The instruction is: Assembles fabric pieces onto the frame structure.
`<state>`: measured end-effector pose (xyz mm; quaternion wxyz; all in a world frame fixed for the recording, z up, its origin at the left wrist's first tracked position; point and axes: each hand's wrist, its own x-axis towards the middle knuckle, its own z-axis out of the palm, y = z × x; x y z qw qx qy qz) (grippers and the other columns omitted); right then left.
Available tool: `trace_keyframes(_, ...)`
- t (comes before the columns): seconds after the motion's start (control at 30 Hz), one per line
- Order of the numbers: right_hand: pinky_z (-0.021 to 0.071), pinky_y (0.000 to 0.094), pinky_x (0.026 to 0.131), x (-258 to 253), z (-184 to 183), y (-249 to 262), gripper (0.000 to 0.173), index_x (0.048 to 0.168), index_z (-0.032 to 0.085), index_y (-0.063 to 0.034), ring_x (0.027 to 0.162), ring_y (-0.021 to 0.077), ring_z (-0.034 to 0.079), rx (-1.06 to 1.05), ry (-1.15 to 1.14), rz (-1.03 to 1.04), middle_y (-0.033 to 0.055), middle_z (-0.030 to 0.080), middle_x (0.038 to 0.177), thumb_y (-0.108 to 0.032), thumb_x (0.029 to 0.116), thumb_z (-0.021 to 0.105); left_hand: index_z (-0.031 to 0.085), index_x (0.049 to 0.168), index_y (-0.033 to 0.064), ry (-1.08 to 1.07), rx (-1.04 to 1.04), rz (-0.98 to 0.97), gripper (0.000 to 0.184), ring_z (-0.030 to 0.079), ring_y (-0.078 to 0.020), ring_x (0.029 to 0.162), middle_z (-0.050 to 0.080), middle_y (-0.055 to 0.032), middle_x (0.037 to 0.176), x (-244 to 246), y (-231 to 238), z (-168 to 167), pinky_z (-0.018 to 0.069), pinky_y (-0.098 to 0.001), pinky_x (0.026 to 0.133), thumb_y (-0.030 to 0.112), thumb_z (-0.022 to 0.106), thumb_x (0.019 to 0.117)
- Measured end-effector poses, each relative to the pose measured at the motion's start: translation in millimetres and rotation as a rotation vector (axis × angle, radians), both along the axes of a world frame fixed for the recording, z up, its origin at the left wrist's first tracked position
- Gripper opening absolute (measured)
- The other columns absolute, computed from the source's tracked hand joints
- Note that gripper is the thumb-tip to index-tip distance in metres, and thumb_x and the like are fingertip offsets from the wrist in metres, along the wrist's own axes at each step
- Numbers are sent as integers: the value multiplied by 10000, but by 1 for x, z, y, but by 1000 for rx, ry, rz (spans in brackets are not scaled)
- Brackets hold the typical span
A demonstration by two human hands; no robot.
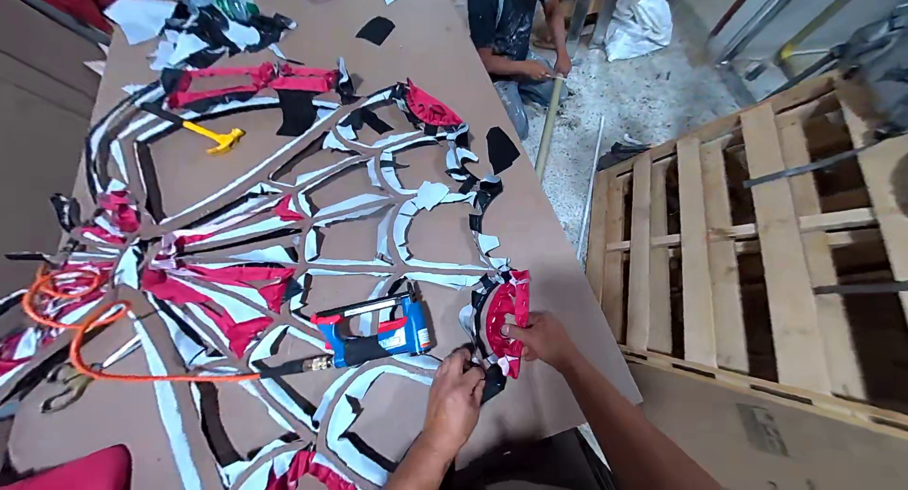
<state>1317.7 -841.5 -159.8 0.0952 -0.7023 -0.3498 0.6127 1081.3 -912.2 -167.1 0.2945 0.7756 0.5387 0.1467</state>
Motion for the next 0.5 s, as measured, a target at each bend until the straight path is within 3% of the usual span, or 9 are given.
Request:
trace_keyframes(0.1, 629, 411, 725, 11, 1, 5, 493, 1103, 705, -45, 737, 210, 730, 1, -56, 53, 111, 737, 906, -506, 930, 721, 777, 955, 128, -124, -102, 5, 159, 604, -263, 1259, 665, -120, 1285, -13, -2, 3, 503, -447, 1084, 179, 627, 962)
trace_keyframes(0.2, 627, 429, 728, 26, 4, 4, 502, 1092, 699, -54, 745, 210, 728, 7, -136, 78, 96, 732, 891, -533, 940, 694, 764, 954, 129, -63, -94, 47, 166, 605, -268, 1264, 672, -111, 1284, -1, -7, 10, 492, -459, 1093, 236, 640, 928)
trace_keyframes(0.27, 627, 419, 717, 30, 3, 6, 509, 1082, 695, -67, 723, 193, 725, -1, -156, 99, 77, 730, 869, -554, 934, 692, 741, 1165, 156, 94, -111, 85, 397, 601, -336, 1269, 655, -157, 1317, 17, -5, 17, 478, -514, 1092, 454, 703, 905)
trace_keyframes(0.33, 632, 403, 714, 31, 4, 8, 506, 1095, 686, -71, 721, 181, 730, -16, -132, 101, 68, 733, 879, -551, 937, 688, 618, 1431, 292, 260, -76, 69, 677, 631, -367, 1173, 651, -178, 1292, 34, 5, 16, 516, -545, 999, 628, 700, 849)
trace_keyframes(0.37, 634, 393, 710, 32, 4, 9, 499, 1100, 684, -73, 720, 176, 731, -24, -112, 94, 66, 733, 885, -545, 938, 692, 575, 1475, 326, 340, -51, 49, 727, 642, -360, 1123, 655, -171, 1265, 40, 10, 13, 531, -537, 950, 665, 679, 840)
trace_keyframes(0.43, 631, 380, 700, 33, 1, 8, 481, 1077, 690, -85, 708, 165, 727, -28, -85, 82, 53, 732, 861, -544, 934, 695, 689, 1351, 292, 420, 5, 25, 595, 662, -344, 1049, 684, -149, 1181, 45, 17, 8, 546, -524, 882, 644, 636, 873)
trace_keyframes(0.5, 625, 368, 683, 35, 0, 4, 470, 1058, 693, -94, 682, 153, 717, -14, -77, 66, 38, 726, 827, -547, 934, 692, 815, 1037, 232, 346, 34, 42, 279, 683, -308, 988, 716, -100, 1024, 47, 21, 12, 563, -500, 838, 437, 671, 911)
